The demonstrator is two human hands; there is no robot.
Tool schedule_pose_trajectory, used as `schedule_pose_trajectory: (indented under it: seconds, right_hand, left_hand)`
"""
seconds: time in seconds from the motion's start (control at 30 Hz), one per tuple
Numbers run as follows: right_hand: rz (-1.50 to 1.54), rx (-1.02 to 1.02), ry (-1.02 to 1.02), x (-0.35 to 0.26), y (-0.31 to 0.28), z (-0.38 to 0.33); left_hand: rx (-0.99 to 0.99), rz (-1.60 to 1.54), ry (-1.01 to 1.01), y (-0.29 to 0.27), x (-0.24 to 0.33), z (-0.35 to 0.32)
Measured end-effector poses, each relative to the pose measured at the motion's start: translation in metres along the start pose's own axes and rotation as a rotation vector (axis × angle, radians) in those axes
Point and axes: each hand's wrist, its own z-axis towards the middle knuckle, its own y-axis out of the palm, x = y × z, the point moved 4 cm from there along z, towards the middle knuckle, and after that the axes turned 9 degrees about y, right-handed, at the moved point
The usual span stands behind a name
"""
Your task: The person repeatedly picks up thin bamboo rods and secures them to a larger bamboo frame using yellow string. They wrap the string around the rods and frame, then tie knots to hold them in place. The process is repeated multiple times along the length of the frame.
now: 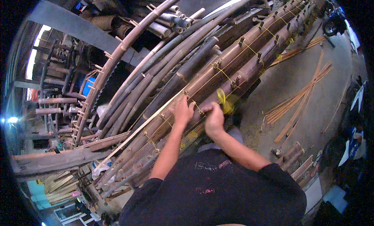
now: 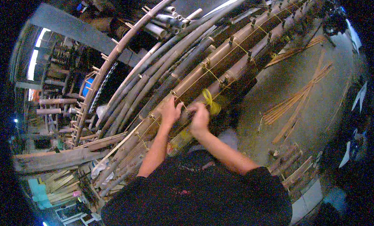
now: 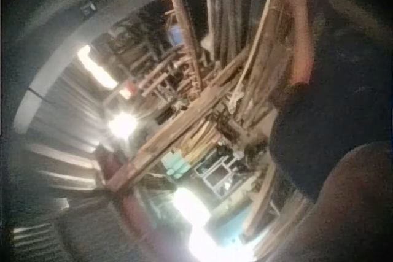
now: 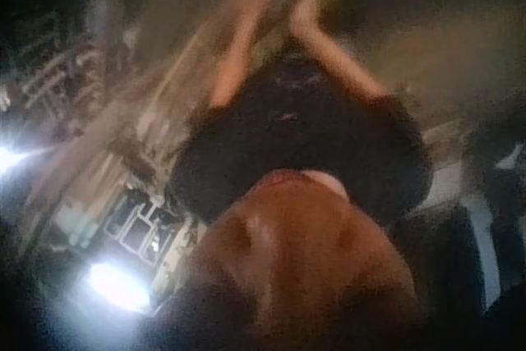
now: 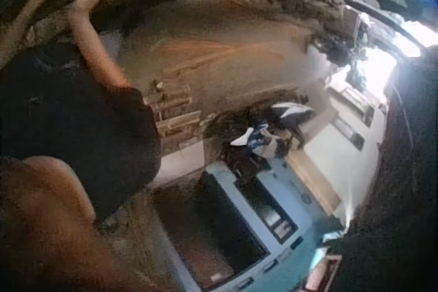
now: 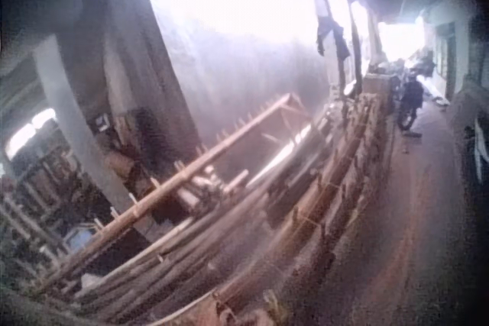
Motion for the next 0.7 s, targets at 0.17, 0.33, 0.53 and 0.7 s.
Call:
schedule_pose_trajectory:
  seconds: [0.17, 0.33, 0.53, 0.7]
  right_hand:
    - [-1.118, -0.842, -0.163, -0.031, 0.145, 0.0]
    - [-1.811, -0.348, -0.64, -0.051, 0.133, 0.086]
    - [-1.073, -1.374, -0.139, -0.075, 0.077, -0.01]
    - [-1.137, -1.043, -0.437, 0.004, -0.015, -0.018]
  left_hand:
    - [0.454, -0.066, 0.155, 0.054, -0.055, 0.022]
    - [0.083, -0.302, 0.104, 0.003, -0.015, 0.018]
    - [0.21, -0.23, -0.008, -0.012, -0.01, 0.001]
    - [0.302, -0.437, 0.206, -0.048, 0.03, 0.014]
